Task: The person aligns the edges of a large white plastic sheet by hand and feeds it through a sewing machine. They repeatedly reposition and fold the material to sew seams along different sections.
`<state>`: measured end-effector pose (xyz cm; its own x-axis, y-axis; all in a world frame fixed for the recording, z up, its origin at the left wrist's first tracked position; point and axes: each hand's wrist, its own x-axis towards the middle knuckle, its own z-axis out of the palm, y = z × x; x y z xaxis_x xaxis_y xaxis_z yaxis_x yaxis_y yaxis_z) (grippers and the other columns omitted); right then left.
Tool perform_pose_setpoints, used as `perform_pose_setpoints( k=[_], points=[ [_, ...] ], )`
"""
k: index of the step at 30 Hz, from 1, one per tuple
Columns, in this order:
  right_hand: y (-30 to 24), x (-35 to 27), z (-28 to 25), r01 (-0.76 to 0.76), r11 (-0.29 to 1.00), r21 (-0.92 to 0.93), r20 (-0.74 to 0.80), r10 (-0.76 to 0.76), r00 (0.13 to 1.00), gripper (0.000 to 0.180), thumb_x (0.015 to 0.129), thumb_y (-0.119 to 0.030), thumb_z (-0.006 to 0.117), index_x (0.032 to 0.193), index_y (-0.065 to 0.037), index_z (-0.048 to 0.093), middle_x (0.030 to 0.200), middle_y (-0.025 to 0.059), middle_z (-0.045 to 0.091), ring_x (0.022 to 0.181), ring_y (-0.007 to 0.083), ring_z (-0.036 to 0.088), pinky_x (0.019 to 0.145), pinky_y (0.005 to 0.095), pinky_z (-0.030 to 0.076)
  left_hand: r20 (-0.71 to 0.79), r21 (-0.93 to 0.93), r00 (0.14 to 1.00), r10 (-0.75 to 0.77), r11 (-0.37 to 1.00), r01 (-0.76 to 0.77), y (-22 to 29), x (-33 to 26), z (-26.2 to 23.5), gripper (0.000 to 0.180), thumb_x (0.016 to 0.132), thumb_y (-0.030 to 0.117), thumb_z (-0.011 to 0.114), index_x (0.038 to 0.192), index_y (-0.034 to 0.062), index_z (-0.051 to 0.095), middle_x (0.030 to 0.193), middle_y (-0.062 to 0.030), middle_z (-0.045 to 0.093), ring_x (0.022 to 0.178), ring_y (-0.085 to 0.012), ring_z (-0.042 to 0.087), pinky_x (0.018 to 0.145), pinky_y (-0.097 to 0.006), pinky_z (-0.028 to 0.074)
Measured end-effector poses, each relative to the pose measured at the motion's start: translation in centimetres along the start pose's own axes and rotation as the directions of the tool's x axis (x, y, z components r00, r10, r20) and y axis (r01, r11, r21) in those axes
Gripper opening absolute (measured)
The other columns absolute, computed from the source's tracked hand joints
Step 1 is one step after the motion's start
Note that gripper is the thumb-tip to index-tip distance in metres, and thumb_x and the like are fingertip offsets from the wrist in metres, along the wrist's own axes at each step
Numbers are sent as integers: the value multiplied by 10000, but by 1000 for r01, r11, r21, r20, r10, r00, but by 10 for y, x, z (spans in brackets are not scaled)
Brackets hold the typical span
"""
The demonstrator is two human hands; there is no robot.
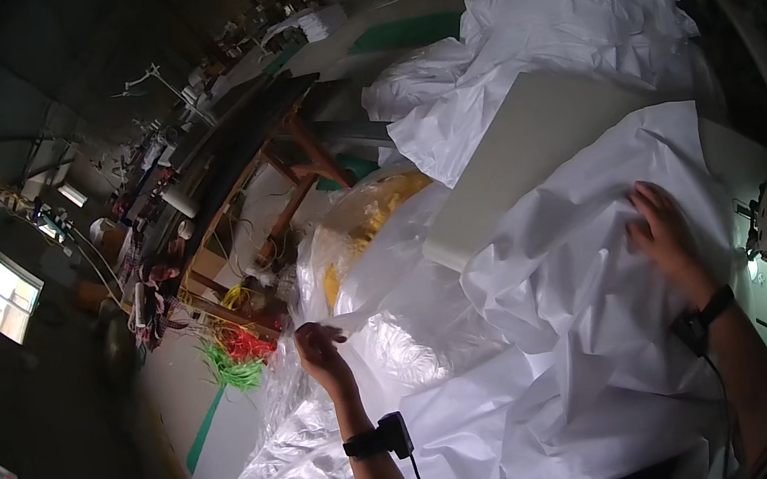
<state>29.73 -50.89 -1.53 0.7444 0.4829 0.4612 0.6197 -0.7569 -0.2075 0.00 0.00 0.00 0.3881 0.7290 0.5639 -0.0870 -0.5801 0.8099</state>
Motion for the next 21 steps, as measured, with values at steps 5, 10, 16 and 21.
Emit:
perform_pose_setpoints(
  k=[5,10,16,21],
  points=[
    [-51,9,-83,-83,986,142,448,10,894,638,850,-273,708,1364,21,469,1430,192,472,1330,353,442,1106,401,379,224,15,954,201,978,-210,157,28,2,45,981,-13,493,983,16,528,728,-72,611,557,-108,557,510,-226,434],
    [-154,-17,-136,259,788,559,208,-435,876,934,784,-296,789,1499,-9,262,1512,222,349,1408,346,351,1164,392,312,456,-124,851,259,966,-227,301,4,-17,18,983,11,519,990,7,535,722,-60,589,548,-89,538,499,-221,425],
    [-292,-32,-46,386,756,529,-36,-435,900,994,718,-265,826,1506,-62,256,1520,181,328,1402,339,345,1121,518,314,229,-414,693,683,713,-566,415,-10,-55,193,999,209,581,1009,19,552,893,-59,597,674,-73,523,621,-236,456],
    [-327,-113,-43,349,618,704,397,-750,529,173,921,-249,601,995,-100,650,1007,119,677,1031,266,638,983,491,414,-103,-604,680,726,498,-622,454,39,-106,224,995,228,553,1050,13,588,927,-61,610,781,-100,544,717,-275,461]
  ],
)
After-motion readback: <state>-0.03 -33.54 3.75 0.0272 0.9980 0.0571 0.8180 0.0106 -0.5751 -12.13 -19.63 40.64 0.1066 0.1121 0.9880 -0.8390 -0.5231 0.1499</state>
